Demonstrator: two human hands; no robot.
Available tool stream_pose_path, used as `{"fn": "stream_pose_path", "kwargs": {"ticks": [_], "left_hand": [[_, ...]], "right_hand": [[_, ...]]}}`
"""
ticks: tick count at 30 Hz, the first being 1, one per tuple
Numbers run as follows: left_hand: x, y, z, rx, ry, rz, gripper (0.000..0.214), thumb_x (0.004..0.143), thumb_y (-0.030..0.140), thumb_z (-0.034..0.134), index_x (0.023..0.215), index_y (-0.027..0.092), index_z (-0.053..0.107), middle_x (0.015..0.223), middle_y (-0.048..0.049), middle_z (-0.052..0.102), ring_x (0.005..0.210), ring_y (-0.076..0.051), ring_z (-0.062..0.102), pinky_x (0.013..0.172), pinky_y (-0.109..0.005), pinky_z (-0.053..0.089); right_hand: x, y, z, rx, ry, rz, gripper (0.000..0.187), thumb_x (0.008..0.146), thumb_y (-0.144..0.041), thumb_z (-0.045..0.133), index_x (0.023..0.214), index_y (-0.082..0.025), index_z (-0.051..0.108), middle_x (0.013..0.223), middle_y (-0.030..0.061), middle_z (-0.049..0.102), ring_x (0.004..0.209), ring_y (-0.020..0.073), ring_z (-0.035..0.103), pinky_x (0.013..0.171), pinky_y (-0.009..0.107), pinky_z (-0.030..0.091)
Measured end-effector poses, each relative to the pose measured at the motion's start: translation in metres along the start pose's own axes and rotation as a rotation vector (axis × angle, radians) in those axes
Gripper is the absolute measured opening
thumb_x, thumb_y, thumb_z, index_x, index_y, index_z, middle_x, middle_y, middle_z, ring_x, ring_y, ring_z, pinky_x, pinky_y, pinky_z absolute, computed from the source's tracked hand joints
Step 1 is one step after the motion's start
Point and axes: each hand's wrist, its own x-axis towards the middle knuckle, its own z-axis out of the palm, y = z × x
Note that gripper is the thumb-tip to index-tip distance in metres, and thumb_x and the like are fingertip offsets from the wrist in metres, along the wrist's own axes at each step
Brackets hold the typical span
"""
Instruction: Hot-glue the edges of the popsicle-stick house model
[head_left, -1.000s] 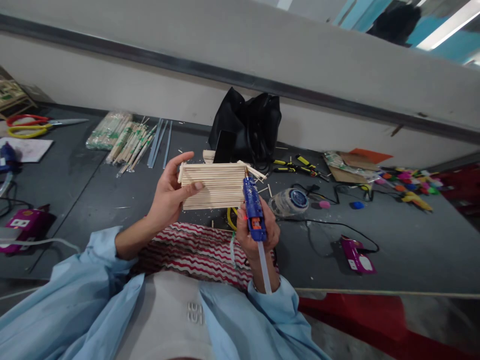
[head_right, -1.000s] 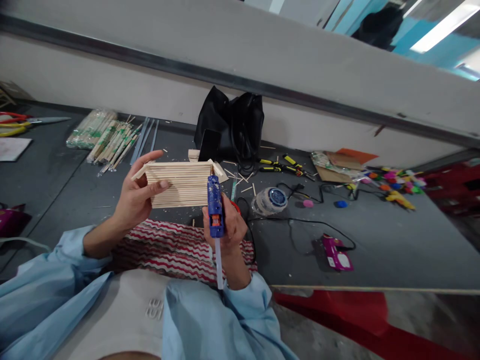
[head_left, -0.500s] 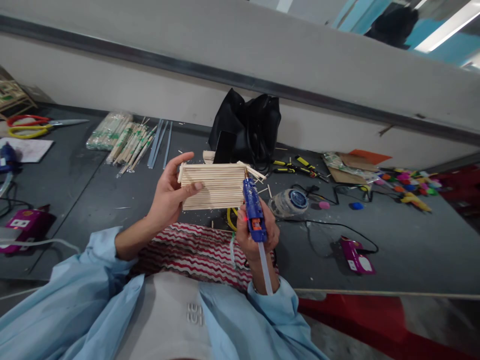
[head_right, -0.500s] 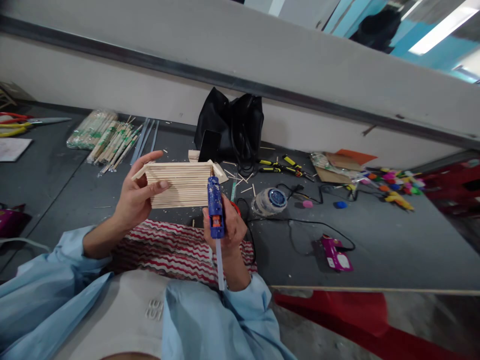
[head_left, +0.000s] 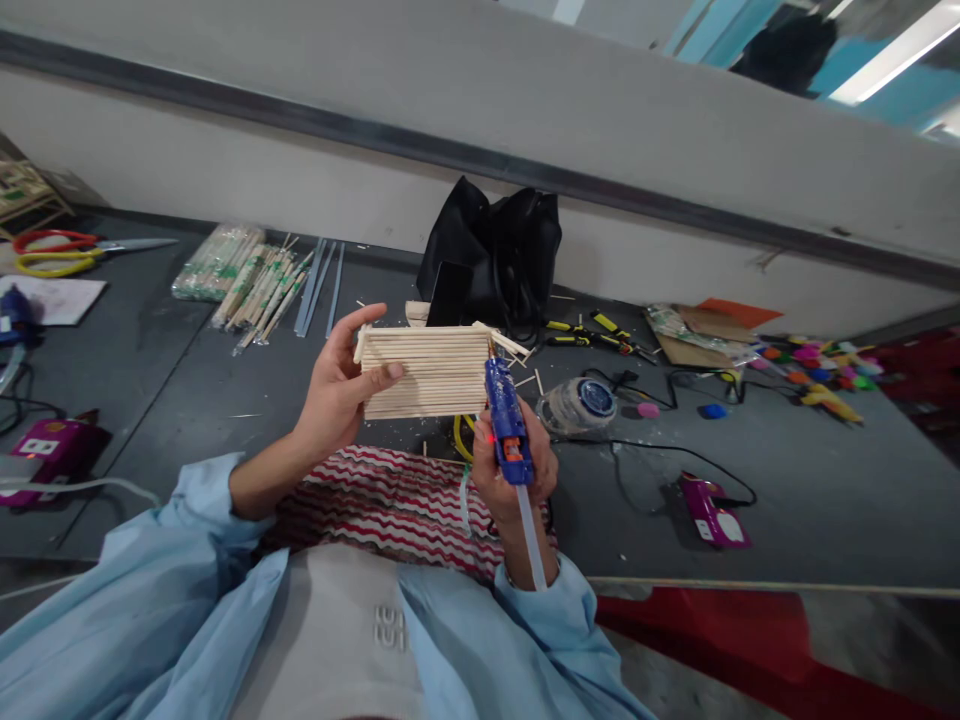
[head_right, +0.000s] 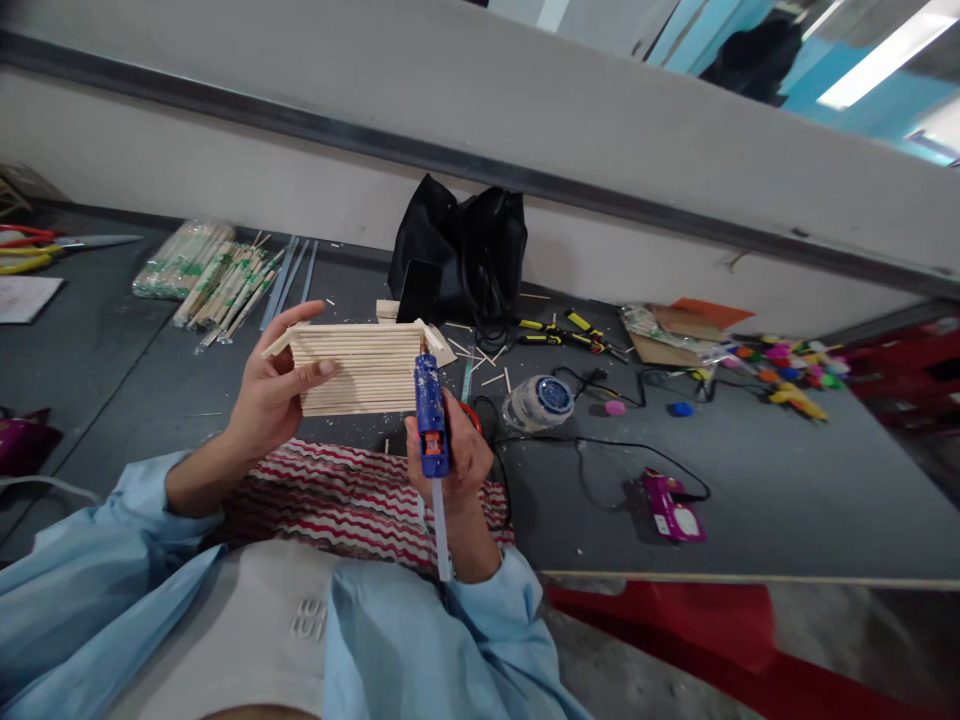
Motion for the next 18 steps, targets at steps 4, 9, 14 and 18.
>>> {"fn": "stream_pose_path", "kwargs": {"ticks": [4, 9, 14, 18], "left_hand": [[0.0003, 0.0011, 0.0014, -0.022, 0.014, -0.018, 0.063, 0.073, 0.032, 0.086, 0.128, 0.028, 0.057, 0.098, -0.0009, 0.068, 0.087, -0.017, 0.068, 0.076, -0.028, 0.058], [0.0011, 0.002, 0.0026, -0.053, 0.049, -0.041, 0.064, 0.069, 0.031, 0.088, 0.126, 0.028, 0.059, 0.098, -0.0011, 0.069, 0.086, -0.017, 0.068, 0.074, -0.028, 0.059], [0.0015, 0.0021, 0.002, -0.057, 0.03, -0.063, 0.062, 0.071, 0.029, 0.087, 0.127, 0.027, 0.059, 0.097, -0.0008, 0.069, 0.086, -0.017, 0.068, 0.076, -0.028, 0.058], [0.001, 0.0023, 0.0025, -0.061, 0.043, -0.058, 0.065, 0.069, 0.028, 0.088, 0.127, 0.026, 0.058, 0.096, -0.0006, 0.069, 0.085, -0.016, 0.068, 0.075, -0.027, 0.058]], "right_hand": [[0.0012, -0.0006, -0.0015, 0.04, 0.002, 0.008, 0.036, 0.093, -0.037, 0.063, 0.122, -0.016, 0.058, 0.096, 0.0077, 0.077, 0.075, 0.0177, 0.075, 0.068, 0.024, 0.057], [0.0007, -0.0019, -0.0028, 0.067, -0.021, 0.032, 0.035, 0.095, -0.037, 0.061, 0.123, -0.017, 0.057, 0.096, 0.0069, 0.078, 0.073, 0.0177, 0.075, 0.065, 0.025, 0.058], [0.0, -0.0017, -0.0026, 0.076, -0.01, 0.007, 0.039, 0.094, -0.036, 0.062, 0.128, -0.016, 0.055, 0.098, 0.0078, 0.077, 0.078, 0.0183, 0.075, 0.07, 0.025, 0.058], [0.0001, -0.0009, -0.0003, 0.064, 0.0, -0.036, 0.041, 0.094, -0.035, 0.062, 0.13, -0.015, 0.056, 0.1, 0.0095, 0.077, 0.083, 0.0192, 0.076, 0.073, 0.026, 0.058]]}}
